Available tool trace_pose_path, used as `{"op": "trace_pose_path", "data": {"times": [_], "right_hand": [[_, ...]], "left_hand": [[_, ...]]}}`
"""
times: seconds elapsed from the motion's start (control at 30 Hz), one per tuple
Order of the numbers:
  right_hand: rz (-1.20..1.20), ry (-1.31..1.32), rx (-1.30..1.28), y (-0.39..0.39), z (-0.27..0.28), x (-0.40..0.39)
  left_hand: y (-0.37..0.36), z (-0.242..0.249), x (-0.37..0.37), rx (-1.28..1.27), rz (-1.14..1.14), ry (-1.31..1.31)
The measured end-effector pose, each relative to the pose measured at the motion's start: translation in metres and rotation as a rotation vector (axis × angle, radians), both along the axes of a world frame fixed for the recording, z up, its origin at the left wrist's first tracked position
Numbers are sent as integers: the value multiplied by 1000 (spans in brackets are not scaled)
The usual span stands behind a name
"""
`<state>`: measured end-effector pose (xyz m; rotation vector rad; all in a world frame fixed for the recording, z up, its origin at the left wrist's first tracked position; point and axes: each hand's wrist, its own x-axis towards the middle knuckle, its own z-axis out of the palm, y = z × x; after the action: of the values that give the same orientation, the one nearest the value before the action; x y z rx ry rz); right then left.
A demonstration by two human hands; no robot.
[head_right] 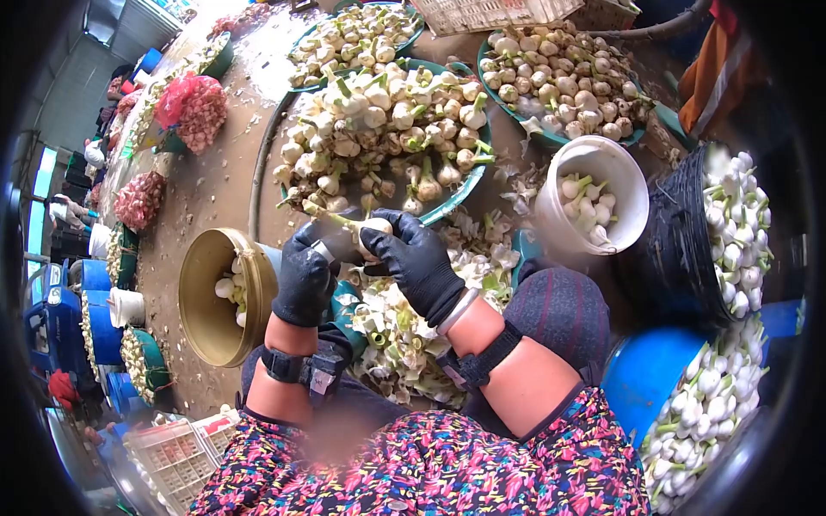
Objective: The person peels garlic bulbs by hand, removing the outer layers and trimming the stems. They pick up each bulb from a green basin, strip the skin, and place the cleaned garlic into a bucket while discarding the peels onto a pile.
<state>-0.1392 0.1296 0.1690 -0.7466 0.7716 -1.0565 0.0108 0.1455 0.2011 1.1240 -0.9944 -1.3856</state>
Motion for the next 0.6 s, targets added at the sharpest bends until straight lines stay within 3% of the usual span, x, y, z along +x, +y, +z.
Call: {"op": "trace_pose_path", "data": {"times": [0.03,0.13,0.17,0.2,0.27,0.33,0.37,0.4,0.43,0.5,0.57,0.6], "right_hand": [[3,76,-40,3,1,0],[10,166,-68,-2,-15,-2],[124,45,117,1,-1,-8],[124,46,122,0,5,-14],[499,-222,430,-4,11,-22],[522,-247,435,2,10,-16],[409,-75,-25,7,13,-9],[280,99,-481,11,17,-5],[514,-163,287,6,25,-14],[582,-182,290,3,27,-19],[637,-175,279,4,33,-23],[639,-175,278,4,32,-23]], "left_hand": [[0,1,2,93,26,-33],[0,-5,6,39,-13,-184],[-1,-6,7,41,-15,-182],[-2,-8,9,-42,-17,-310],[-2,-6,10,-121,-14,-440],[-2,1,2,-327,-30,-638],[-1,-3,-2,-326,-24,-591],[-2,-3,-2,-409,-43,-771],[0,-2,-4,-352,-47,-712],[0,-2,-6,-301,-46,-650],[-1,-11,2,-81,36,-57],[-6,-10,10,-287,54,-194]]}}
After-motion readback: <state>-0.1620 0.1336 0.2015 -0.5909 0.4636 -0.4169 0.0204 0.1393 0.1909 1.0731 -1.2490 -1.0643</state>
